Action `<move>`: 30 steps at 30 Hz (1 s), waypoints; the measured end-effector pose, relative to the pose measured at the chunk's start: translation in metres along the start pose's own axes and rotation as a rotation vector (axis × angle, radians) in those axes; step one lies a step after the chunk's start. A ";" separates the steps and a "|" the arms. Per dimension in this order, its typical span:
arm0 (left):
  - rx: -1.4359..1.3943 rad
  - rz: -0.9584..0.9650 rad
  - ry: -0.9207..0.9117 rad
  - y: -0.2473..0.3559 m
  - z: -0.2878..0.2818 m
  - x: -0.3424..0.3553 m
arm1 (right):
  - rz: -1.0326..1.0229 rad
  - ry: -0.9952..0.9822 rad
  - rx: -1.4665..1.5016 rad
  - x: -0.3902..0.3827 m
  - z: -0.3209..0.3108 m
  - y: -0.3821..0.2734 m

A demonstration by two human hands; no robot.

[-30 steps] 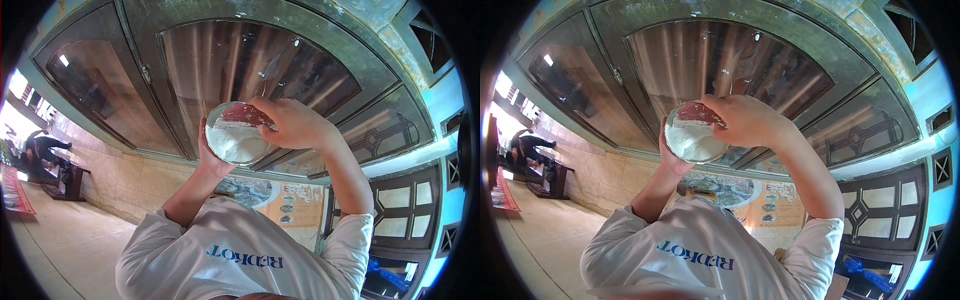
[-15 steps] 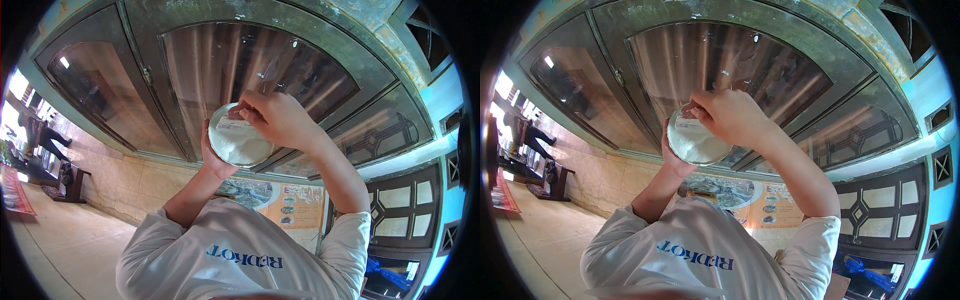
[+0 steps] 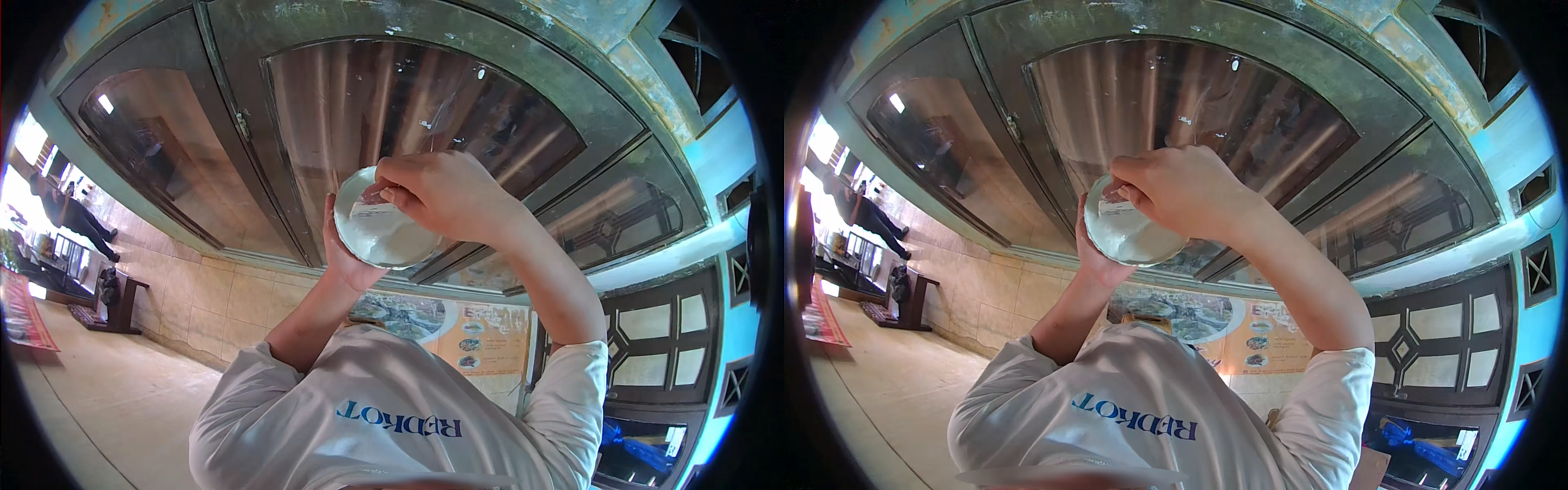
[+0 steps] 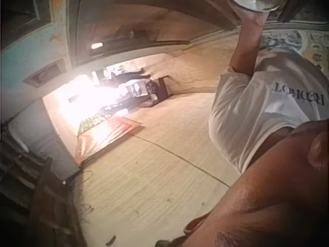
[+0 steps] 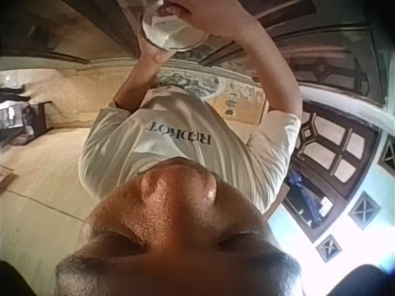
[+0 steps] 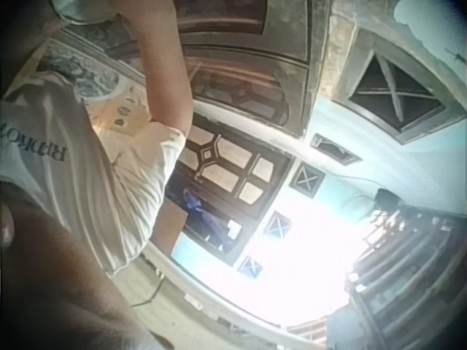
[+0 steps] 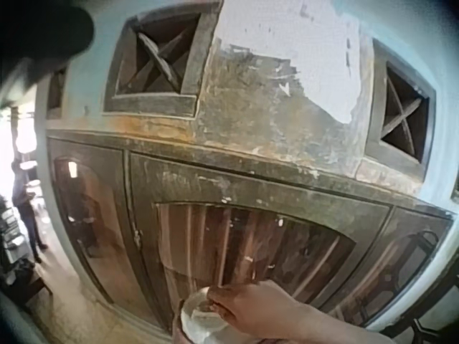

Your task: The person applies white plaster from a bowl onto a damaged section of a wall using a putty knife.

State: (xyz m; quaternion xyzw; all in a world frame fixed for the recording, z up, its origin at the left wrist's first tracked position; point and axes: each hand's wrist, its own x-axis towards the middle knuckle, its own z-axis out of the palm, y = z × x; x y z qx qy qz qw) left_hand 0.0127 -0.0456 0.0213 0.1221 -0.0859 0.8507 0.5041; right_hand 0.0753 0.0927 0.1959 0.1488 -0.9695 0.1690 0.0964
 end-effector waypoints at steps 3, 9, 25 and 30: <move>0.066 0.026 0.051 0.001 0.004 0.000 | -0.022 0.003 -0.021 0.001 -0.006 -0.002; -0.006 0.044 0.054 0.003 0.002 0.001 | -0.032 -0.008 -0.035 0.002 -0.006 0.000; 0.004 0.059 0.097 0.000 -0.002 0.001 | -0.079 0.033 -0.014 0.001 -0.004 0.006; -0.032 0.029 0.048 0.001 -0.004 -0.001 | -0.102 0.002 -0.050 0.000 0.003 0.011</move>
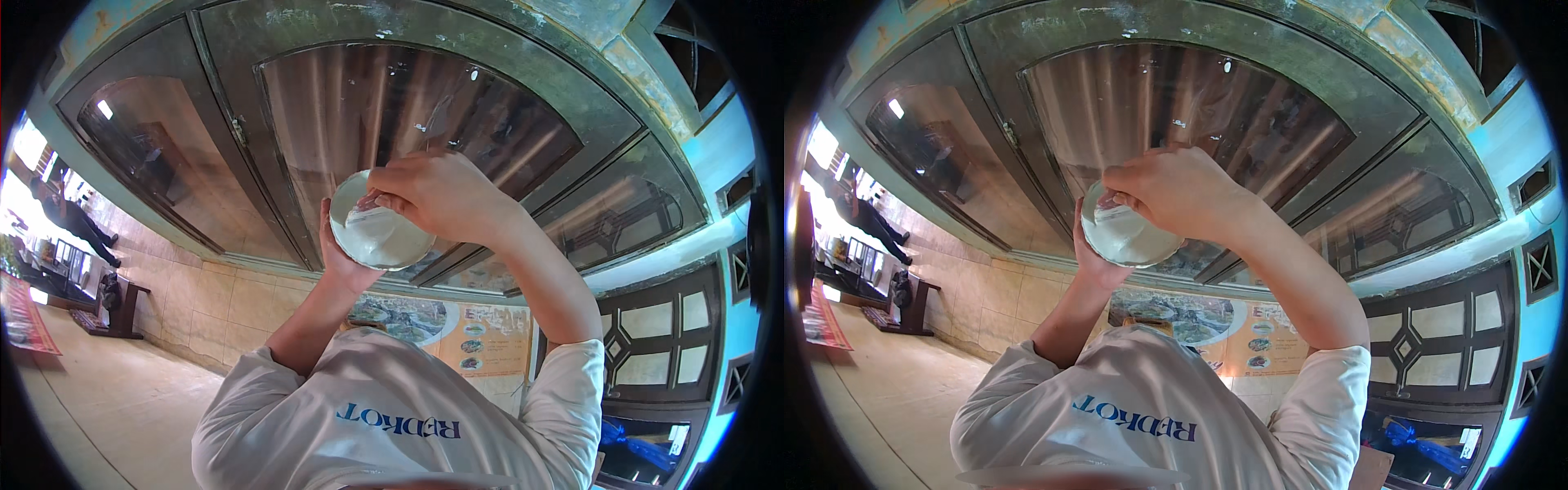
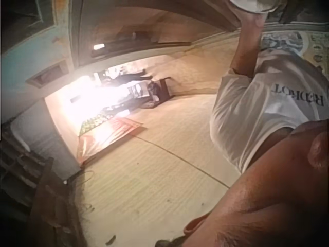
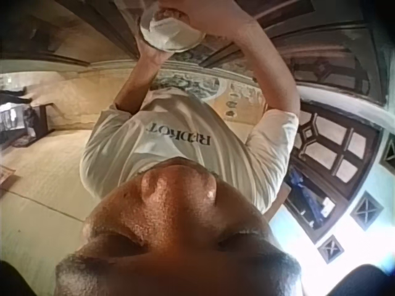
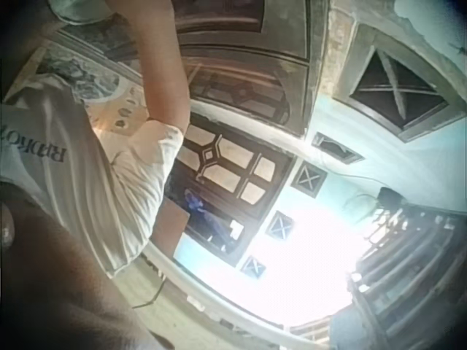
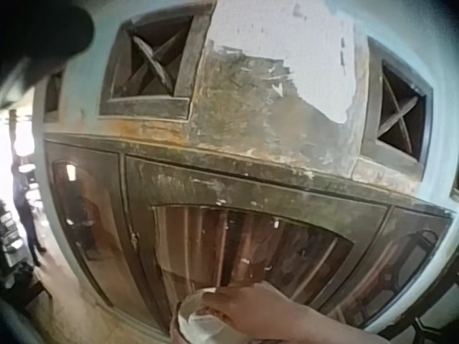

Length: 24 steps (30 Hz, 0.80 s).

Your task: The person applies white plaster from a bowl onto a damaged section of a wall using a putty knife.

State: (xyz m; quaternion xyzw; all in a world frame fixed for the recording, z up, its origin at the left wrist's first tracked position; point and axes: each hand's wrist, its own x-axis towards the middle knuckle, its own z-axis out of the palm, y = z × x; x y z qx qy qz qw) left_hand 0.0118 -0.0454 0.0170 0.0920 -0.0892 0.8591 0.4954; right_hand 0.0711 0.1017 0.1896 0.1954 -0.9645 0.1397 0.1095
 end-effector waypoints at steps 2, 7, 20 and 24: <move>0.016 0.017 -0.004 0.000 -0.001 0.002 | -0.002 -0.008 0.000 0.001 -0.001 0.002; -0.071 0.003 -0.031 -0.002 -0.001 0.002 | 0.035 -0.050 -0.009 0.000 -0.004 0.000; 0.211 0.020 0.122 0.001 0.013 -0.003 | -0.163 -0.149 0.030 -0.013 -0.042 -0.005; 0.165 0.015 0.106 -0.002 0.016 0.000 | -0.147 -0.134 -0.123 -0.019 -0.036 -0.006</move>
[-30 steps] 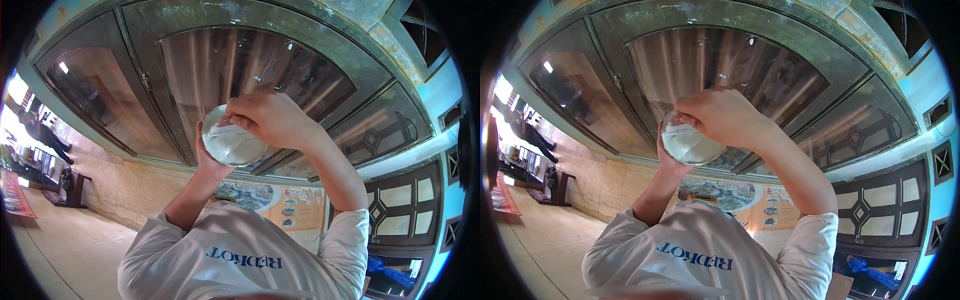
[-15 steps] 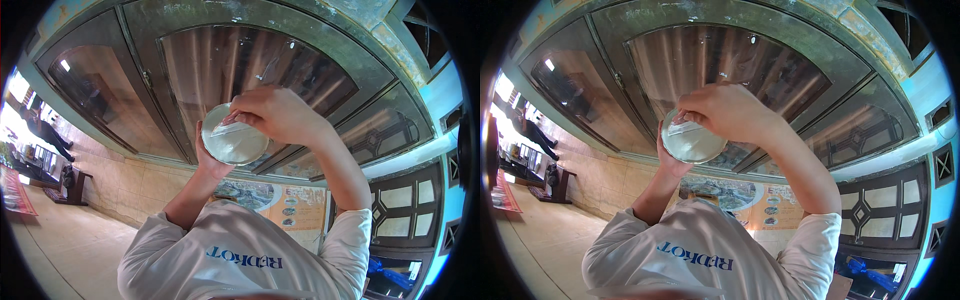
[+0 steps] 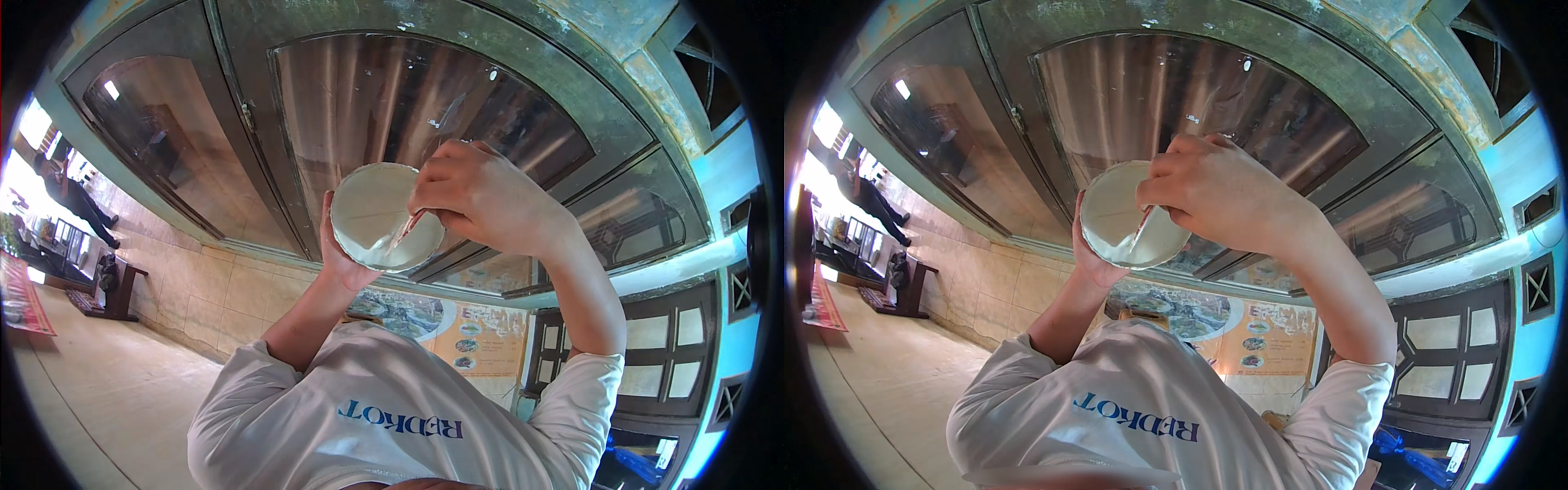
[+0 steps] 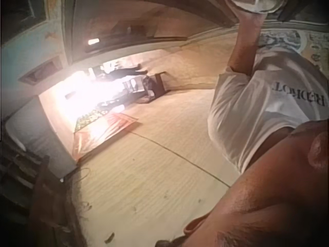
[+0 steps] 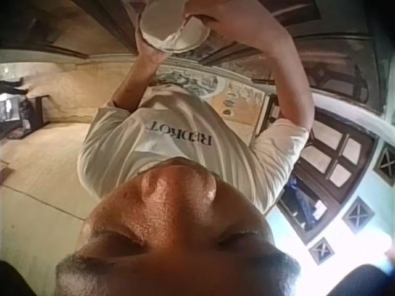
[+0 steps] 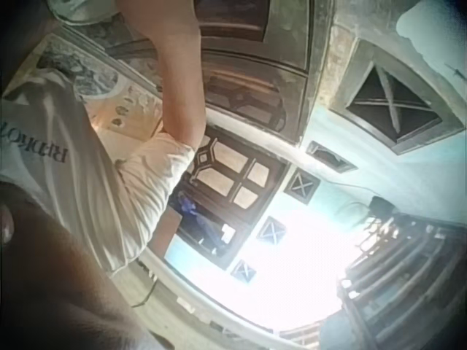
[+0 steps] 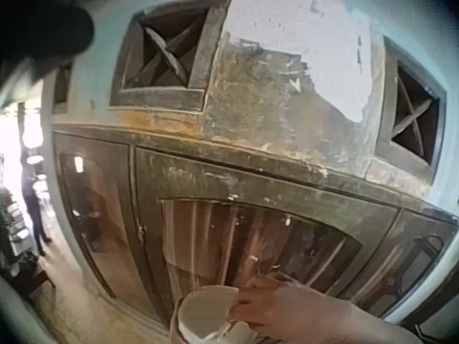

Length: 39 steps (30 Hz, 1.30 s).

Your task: The person applies white plaster from a bowl onto a damaged section of a wall using a putty knife.

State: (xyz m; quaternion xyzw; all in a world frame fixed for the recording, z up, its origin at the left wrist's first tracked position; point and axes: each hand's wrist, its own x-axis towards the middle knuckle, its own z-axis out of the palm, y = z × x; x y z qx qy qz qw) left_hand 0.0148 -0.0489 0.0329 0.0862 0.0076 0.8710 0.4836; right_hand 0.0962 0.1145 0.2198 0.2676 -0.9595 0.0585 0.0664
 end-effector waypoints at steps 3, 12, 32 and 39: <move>-0.058 0.000 -0.049 0.000 -0.001 0.000 | -0.032 0.048 0.015 -0.002 0.012 0.001; -0.200 -0.025 -0.190 -0.002 0.001 0.001 | -0.129 0.153 -0.075 0.000 0.021 0.004; -0.080 0.000 -0.033 0.002 -0.008 -0.001 | -0.160 0.171 -0.103 -0.005 0.022 0.015; -0.147 0.029 -0.097 0.002 -0.015 0.002 | -0.103 0.128 -0.055 -0.008 0.028 0.018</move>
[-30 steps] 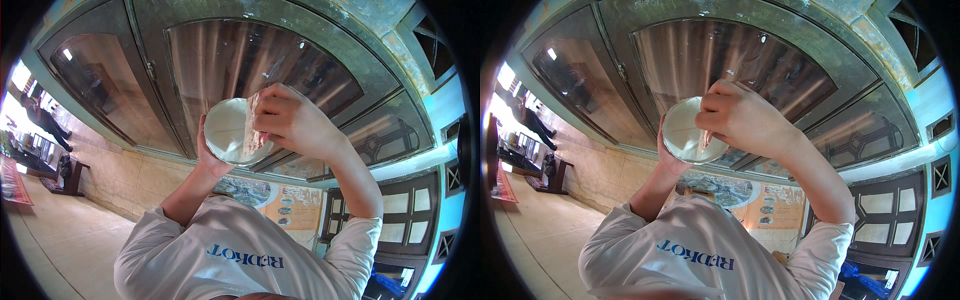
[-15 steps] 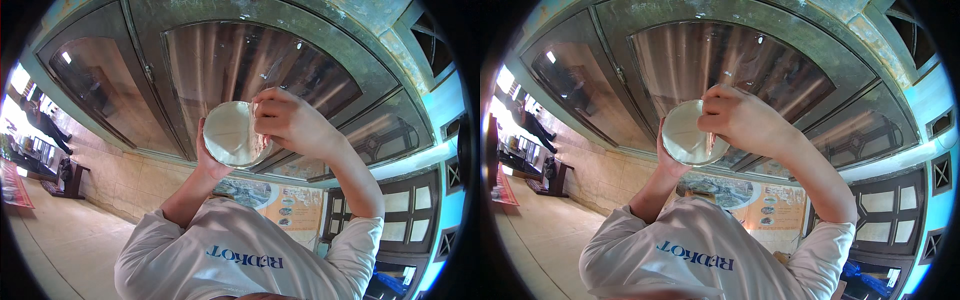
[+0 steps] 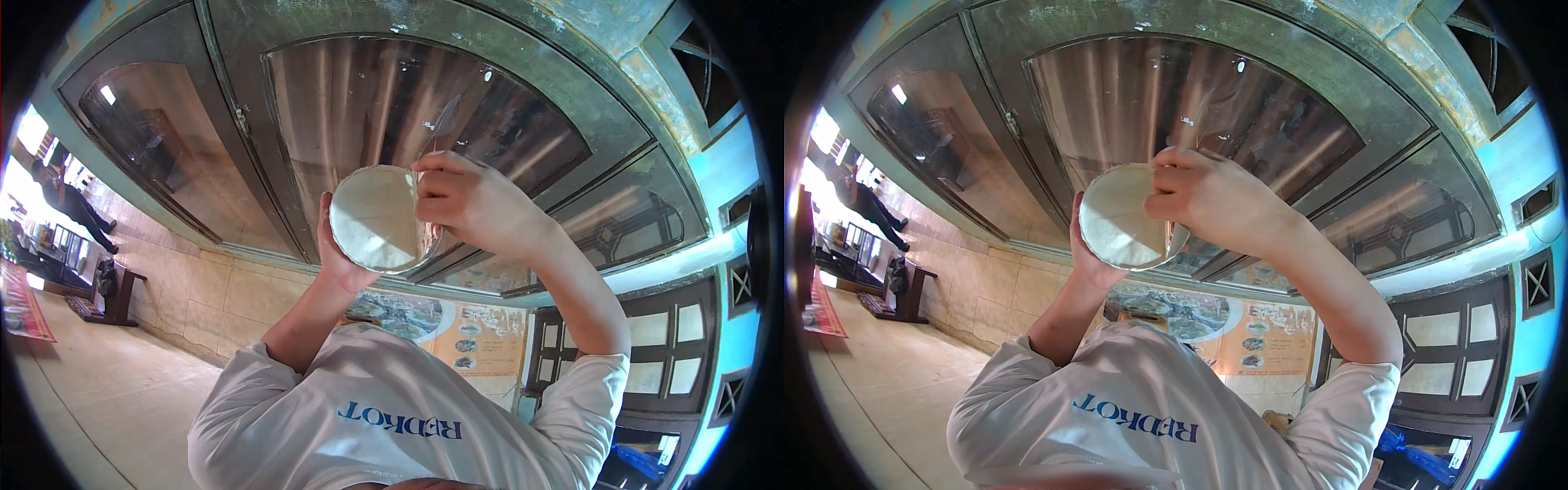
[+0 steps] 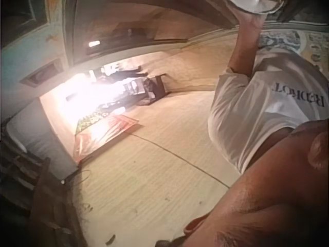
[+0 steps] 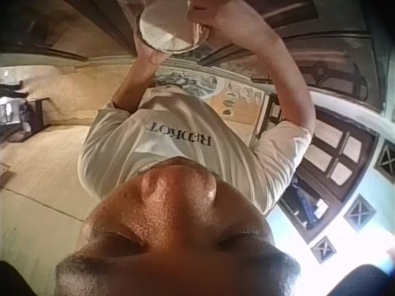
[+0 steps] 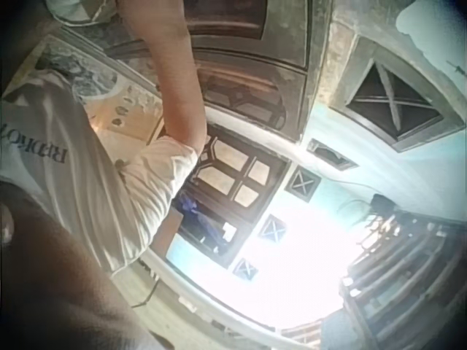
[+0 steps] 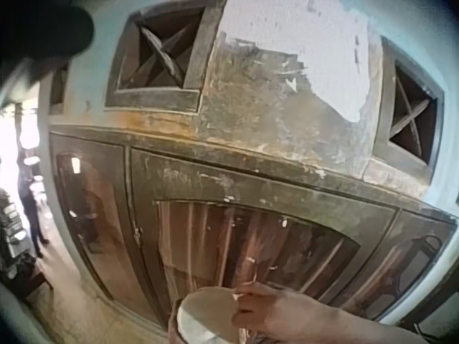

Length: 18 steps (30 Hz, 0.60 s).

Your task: The person applies white plaster from a bowl onto a damaged section of a wall using a putty knife.

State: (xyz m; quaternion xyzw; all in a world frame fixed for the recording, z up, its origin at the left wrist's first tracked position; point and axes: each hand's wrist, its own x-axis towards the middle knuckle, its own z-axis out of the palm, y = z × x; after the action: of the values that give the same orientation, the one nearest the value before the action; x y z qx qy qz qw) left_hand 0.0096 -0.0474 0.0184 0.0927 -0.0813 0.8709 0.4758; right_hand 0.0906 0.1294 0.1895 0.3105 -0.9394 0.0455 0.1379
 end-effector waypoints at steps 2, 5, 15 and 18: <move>-0.067 -0.018 -0.057 0.002 -0.004 0.001 | 0.020 -0.028 0.014 0.001 0.000 -0.001; 0.050 0.023 0.063 0.000 0.009 -0.001 | -0.011 0.042 -0.026 0.003 -0.003 0.001; -0.002 -0.012 0.027 0.001 0.000 0.003 | 0.000 0.028 -0.086 0.002 0.000 -0.003; 0.037 -0.030 0.045 -0.001 0.005 0.003 | -0.012 0.056 -0.099 0.002 0.008 -0.002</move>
State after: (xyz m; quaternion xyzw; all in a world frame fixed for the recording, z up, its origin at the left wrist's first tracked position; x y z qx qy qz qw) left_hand 0.0091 -0.0456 0.0243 0.0832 -0.0532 0.8667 0.4889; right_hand 0.0883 0.1256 0.1823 0.3075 -0.9344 0.0065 0.1796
